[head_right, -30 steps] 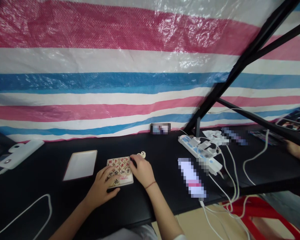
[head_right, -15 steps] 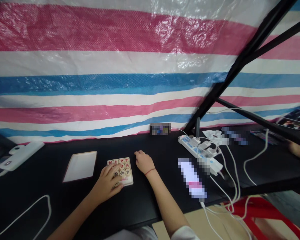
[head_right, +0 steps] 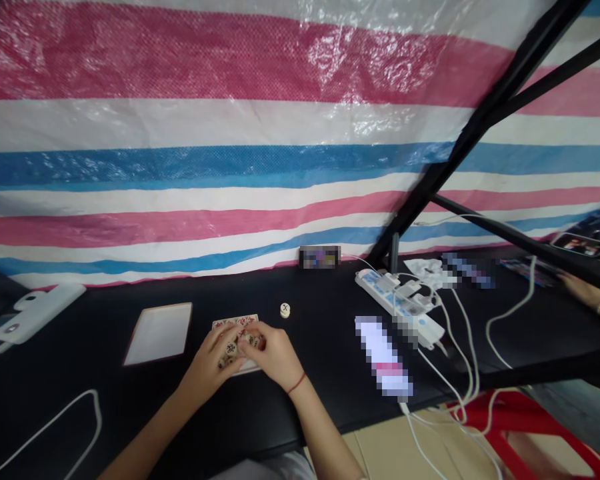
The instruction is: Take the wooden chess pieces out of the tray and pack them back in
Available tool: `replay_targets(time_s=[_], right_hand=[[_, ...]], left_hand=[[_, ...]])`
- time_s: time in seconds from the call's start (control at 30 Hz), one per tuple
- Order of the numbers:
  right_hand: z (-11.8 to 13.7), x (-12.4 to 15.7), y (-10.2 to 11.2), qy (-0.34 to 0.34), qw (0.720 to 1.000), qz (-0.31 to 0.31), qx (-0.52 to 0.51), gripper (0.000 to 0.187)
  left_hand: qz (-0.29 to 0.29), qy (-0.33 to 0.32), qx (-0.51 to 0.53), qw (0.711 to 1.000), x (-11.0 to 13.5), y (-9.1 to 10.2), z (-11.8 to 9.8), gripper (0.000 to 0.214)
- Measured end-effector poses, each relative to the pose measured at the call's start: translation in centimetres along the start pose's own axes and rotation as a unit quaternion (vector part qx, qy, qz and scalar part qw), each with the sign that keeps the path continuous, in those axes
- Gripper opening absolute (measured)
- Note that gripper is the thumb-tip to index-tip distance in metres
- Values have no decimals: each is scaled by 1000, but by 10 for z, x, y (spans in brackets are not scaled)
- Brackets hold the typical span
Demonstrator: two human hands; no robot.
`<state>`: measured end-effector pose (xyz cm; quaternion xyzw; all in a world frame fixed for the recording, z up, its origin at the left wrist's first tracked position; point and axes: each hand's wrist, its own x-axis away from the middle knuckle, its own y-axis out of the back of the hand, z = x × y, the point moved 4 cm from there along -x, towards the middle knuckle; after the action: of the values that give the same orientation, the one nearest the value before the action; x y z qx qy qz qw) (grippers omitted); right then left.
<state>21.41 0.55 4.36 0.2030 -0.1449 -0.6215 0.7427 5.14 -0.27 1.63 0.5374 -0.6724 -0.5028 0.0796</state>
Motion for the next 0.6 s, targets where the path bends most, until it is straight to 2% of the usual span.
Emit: replay_targets(time_s=[0.17, 0.4, 0.47, 0.6], right_hand=[[4, 7, -8, -11, 999, 2, -49, 22], [-15, 7, 2, -27, 996, -44, -66, 27], [-21, 10, 5, -34, 995, -54, -72, 28], [-32, 16, 4, -48, 993, -53, -89, 30]], left_hand=[[14, 2, 73, 997, -5, 2, -8, 28], [0, 56, 121, 991, -5, 13, -5, 3], [17, 50, 120, 991, -4, 11, -6, 6], [89, -11, 73, 993, -4, 1, -18, 5]])
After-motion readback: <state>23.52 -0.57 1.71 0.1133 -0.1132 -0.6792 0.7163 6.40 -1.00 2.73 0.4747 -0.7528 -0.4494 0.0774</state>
